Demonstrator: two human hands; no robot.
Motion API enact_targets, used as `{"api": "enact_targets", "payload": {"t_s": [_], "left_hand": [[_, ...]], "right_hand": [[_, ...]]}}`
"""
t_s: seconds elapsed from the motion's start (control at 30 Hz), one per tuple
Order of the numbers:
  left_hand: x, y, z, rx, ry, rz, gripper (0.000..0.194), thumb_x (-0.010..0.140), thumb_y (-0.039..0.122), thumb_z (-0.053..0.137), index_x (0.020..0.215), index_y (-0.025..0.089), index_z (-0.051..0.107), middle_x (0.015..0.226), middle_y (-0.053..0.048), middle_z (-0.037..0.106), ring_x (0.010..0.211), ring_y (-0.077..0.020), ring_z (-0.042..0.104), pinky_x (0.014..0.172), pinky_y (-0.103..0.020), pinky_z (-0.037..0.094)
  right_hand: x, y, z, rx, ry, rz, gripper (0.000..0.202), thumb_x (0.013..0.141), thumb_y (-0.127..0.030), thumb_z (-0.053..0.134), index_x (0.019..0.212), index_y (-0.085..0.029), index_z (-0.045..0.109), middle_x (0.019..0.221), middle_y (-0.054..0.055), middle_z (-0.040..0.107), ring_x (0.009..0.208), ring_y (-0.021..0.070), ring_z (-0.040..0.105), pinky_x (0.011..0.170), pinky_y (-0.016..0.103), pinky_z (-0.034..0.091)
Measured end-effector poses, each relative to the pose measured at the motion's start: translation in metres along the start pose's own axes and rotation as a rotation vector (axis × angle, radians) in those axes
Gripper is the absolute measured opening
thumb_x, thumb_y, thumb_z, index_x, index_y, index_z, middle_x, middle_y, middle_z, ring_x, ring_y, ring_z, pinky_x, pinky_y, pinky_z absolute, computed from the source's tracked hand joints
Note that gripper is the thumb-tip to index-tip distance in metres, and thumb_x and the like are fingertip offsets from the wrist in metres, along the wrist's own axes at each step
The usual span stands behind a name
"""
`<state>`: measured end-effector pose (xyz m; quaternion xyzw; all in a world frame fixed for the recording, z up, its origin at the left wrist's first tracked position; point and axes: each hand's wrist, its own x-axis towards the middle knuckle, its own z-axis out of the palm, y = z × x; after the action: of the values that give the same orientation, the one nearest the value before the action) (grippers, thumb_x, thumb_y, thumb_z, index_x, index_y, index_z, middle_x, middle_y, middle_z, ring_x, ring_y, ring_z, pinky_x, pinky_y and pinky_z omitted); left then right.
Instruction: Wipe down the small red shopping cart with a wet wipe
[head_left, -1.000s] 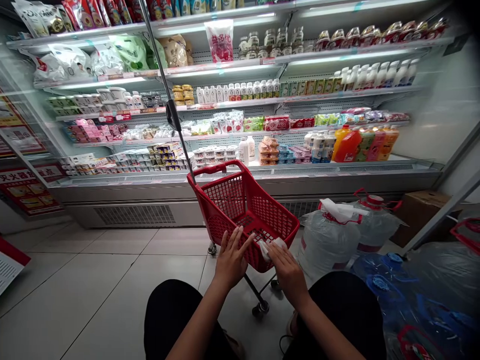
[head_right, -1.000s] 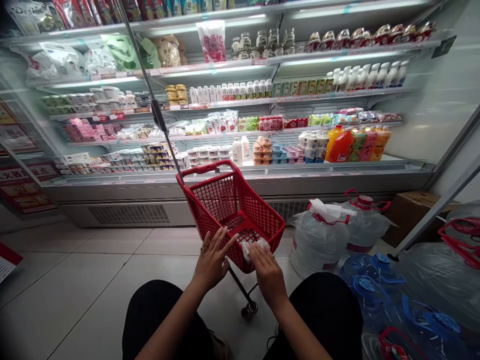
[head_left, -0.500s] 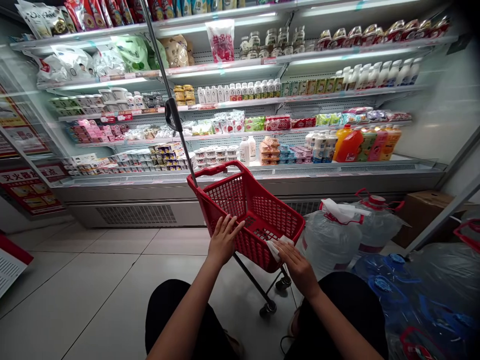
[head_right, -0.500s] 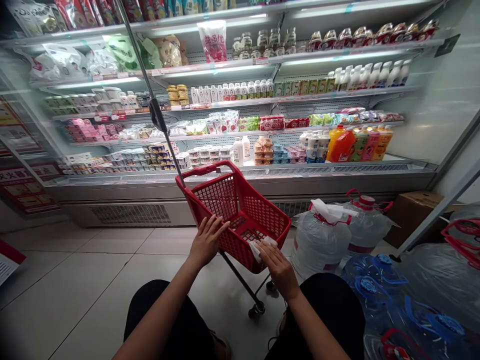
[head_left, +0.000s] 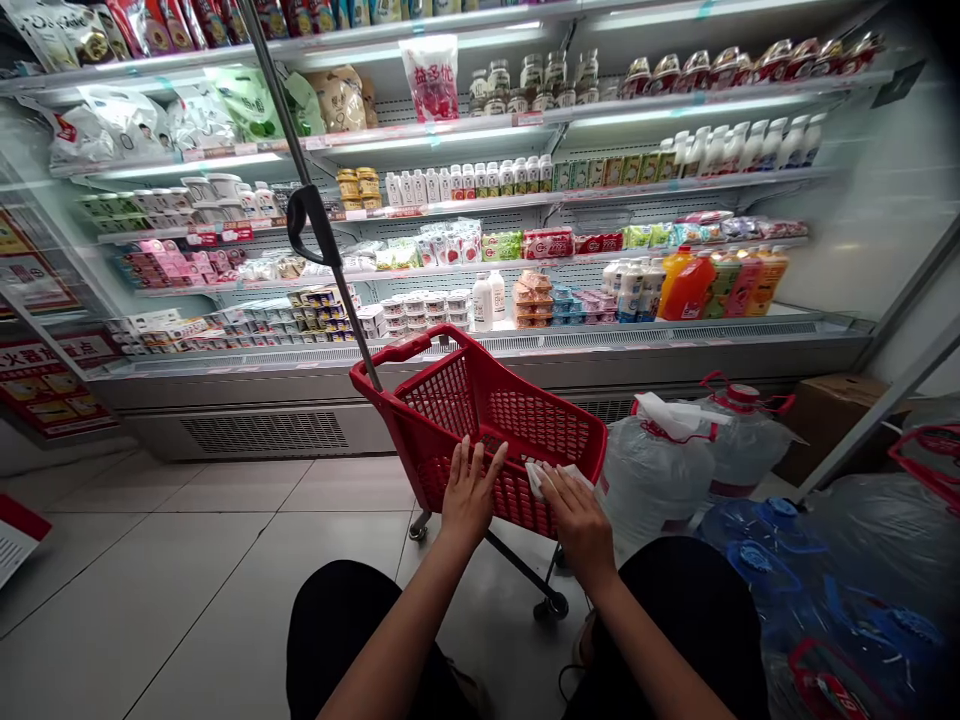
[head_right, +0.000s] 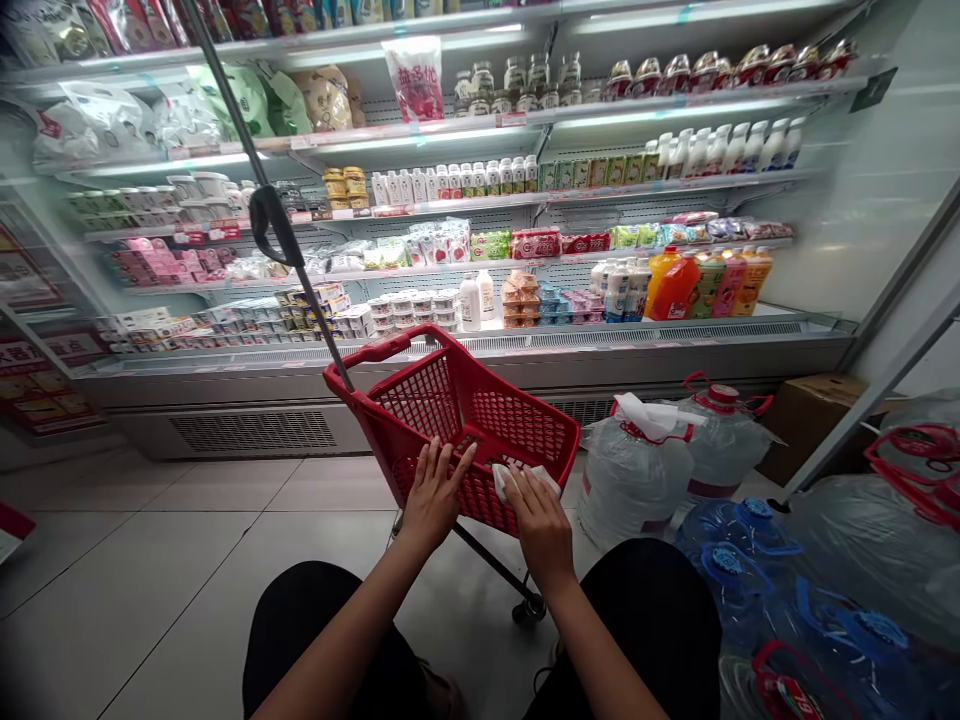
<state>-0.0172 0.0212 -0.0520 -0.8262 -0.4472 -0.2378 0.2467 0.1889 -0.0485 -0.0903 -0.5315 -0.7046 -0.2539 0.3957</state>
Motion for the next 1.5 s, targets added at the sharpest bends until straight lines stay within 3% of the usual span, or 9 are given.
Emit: {"api": "enact_targets", "payload": {"t_s": [0.17,0.33,0.63,0.93,1.03,1.13,1.27,1.37,1.5], "left_hand": [[-0.005,0.003,-0.003,0.035,0.016,-0.011,0.096,0.084,0.007,0.057,0.168,0.032,0.015,0.154,-0.012,0.049,0.154,-0.0351,0.035,0.126,-0.055,0.031],[-0.010,0.000,-0.006,0.076,0.004,-0.016,0.095,0.086,0.009,0.055,0.167,0.037,0.014,0.152,-0.010,0.053,0.148,-0.0311,0.044,0.123,-0.053,0.031],[-0.017,0.016,-0.009,0.155,-0.003,-0.041,0.096,0.086,0.010,0.057,0.168,0.034,0.013,0.151,-0.012,0.052,0.147,-0.0343,0.042,0.119,-0.052,0.033],[-0.016,0.037,-0.013,0.139,0.020,-0.082,0.094,0.087,0.019,0.064,0.168,0.030,0.018,0.149,-0.013,0.054,0.144,-0.0355,0.044,0.121,-0.051,0.033],[-0.017,0.027,-0.021,0.118,-0.014,-0.044,0.090,0.089,0.019,0.061,0.167,0.031,0.019,0.153,-0.011,0.054,0.144,-0.0325,0.046,0.123,-0.051,0.029],[-0.017,-0.003,-0.035,0.063,-0.035,-0.006,0.086,0.089,0.018,0.058,0.167,0.032,0.022,0.164,-0.007,0.043,0.149,-0.0278,0.041,0.129,-0.052,0.015],[-0.018,-0.040,-0.051,0.063,-0.022,-0.059,0.084,0.085,0.016,0.061,0.162,0.036,0.035,0.170,-0.004,0.033,0.157,-0.0326,0.030,0.129,-0.062,0.000],[-0.018,-0.043,-0.053,0.045,-0.034,-0.054,0.080,0.083,0.016,0.063,0.158,0.038,0.044,0.167,-0.003,0.039,0.156,-0.0359,0.030,0.127,-0.068,-0.004],[-0.015,-0.029,-0.050,0.000,-0.041,-0.097,0.070,0.082,0.017,0.064,0.149,0.033,0.056,0.155,-0.007,0.055,0.153,-0.0370,0.036,0.126,-0.071,-0.007]], "right_hand": [[0.020,-0.008,0.011,0.005,-0.036,-0.123,0.063,0.105,-0.007,0.041,0.164,-0.025,0.031,0.156,0.006,0.053,0.141,0.0236,0.055,0.114,0.042,0.049],[0.019,0.004,0.006,0.039,-0.064,-0.227,0.063,0.106,-0.008,0.039,0.165,-0.027,0.028,0.156,0.004,0.053,0.142,0.0205,0.054,0.117,0.040,0.045],[-0.024,0.040,-0.017,-0.002,0.013,0.044,0.062,0.106,-0.007,0.038,0.162,-0.035,0.036,0.149,-0.001,0.061,0.137,0.0207,0.059,0.110,0.038,0.046],[0.011,-0.006,0.003,0.043,0.022,-0.025,0.063,0.105,-0.007,0.041,0.163,-0.030,0.035,0.151,0.002,0.059,0.140,0.0236,0.056,0.118,0.044,0.046],[0.013,-0.001,0.004,0.043,-0.003,-0.100,0.064,0.105,-0.008,0.042,0.164,-0.029,0.032,0.154,0.002,0.056,0.142,0.0237,0.054,0.118,0.044,0.047],[0.003,0.025,-0.001,0.050,-0.036,-0.142,0.066,0.105,-0.006,0.041,0.165,-0.029,0.029,0.156,0.002,0.055,0.142,0.0227,0.054,0.117,0.043,0.048],[-0.012,0.061,-0.003,0.050,-0.016,-0.050,0.070,0.102,-0.001,0.035,0.166,-0.030,0.026,0.155,0.002,0.056,0.140,0.0220,0.056,0.116,0.043,0.050],[-0.014,0.066,0.003,0.052,0.007,0.038,0.071,0.101,-0.001,0.033,0.165,-0.031,0.027,0.153,0.002,0.058,0.139,0.0222,0.057,0.116,0.044,0.051],[-0.001,0.042,0.011,0.067,0.000,0.067,0.070,0.102,-0.002,0.034,0.166,-0.029,0.025,0.153,0.003,0.058,0.140,0.0228,0.056,0.114,0.045,0.053]]}}
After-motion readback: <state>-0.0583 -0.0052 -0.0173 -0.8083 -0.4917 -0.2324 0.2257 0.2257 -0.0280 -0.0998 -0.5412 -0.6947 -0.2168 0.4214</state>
